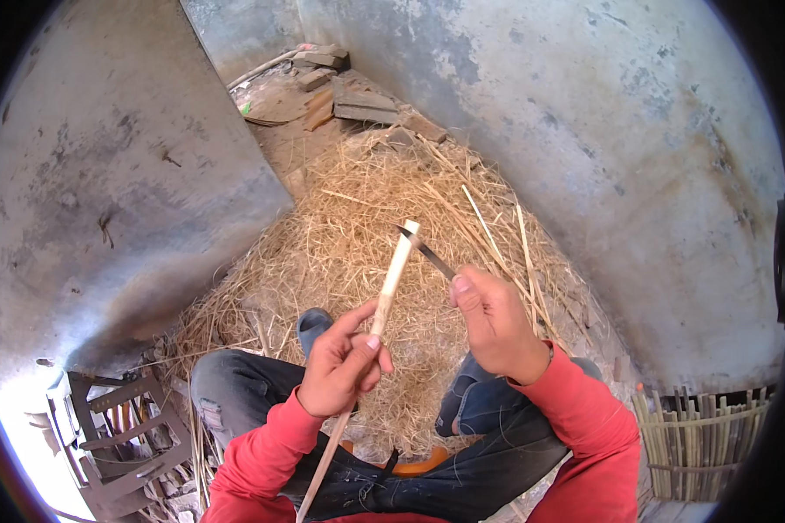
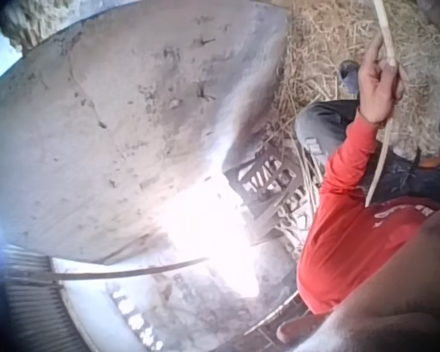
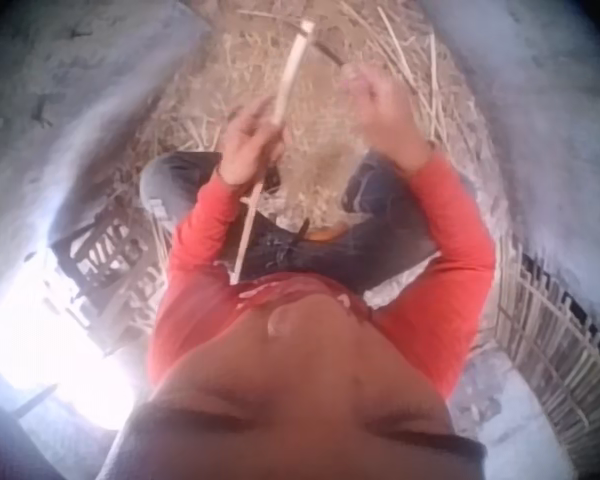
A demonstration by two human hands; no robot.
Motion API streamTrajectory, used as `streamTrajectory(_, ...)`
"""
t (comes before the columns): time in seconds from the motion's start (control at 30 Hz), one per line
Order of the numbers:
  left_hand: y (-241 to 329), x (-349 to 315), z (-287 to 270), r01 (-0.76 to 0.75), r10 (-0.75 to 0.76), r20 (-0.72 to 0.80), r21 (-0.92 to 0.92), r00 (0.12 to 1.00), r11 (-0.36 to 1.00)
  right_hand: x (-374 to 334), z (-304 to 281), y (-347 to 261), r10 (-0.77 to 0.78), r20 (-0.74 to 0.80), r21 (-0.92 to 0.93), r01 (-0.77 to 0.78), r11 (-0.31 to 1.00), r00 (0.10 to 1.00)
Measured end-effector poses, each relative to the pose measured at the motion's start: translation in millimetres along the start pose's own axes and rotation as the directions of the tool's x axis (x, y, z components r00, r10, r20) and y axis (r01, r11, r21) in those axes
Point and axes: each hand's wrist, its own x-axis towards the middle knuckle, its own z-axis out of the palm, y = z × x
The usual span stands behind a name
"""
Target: The person uses a knife to scrape and shape a thin piece of wood while sitting on the ground.
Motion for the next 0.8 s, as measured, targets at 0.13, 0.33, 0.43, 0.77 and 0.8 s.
streamTrajectory(0.13,3.1,-1.1,4.7,0.102,-0.104,0.157,0.023,0.982,0.995,2.9,4.4,-4.4,-0.047,0.072,-0.084,0.053,0.995,0.996)
streamTrajectory(0.33,-0.1,5.0,7.6,-0.005,0.017,0.121,-0.105,0.992,0.994,-1.6,14.3,-11.1,0.014,0.182,-0.087,0.002,0.996,0.983)
streamTrajectory(0.43,7.3,2.9,10.6,0.04,-0.026,0.125,-0.111,0.992,0.993,-4.2,21.1,-9.6,-0.059,0.196,-0.078,0.075,0.994,0.979)
streamTrajectory(0.77,4.0,0.5,9.6,0.033,-0.033,0.154,0.007,0.987,0.999,-14.8,38.7,-5.7,-0.013,0.317,-0.253,0.097,0.963,0.948)
streamTrajectory(0.8,3.5,0.6,9.9,0.032,-0.033,0.155,0.007,0.987,0.999,-15.7,40.1,-2.5,-0.041,0.299,-0.291,0.132,0.948,0.953)
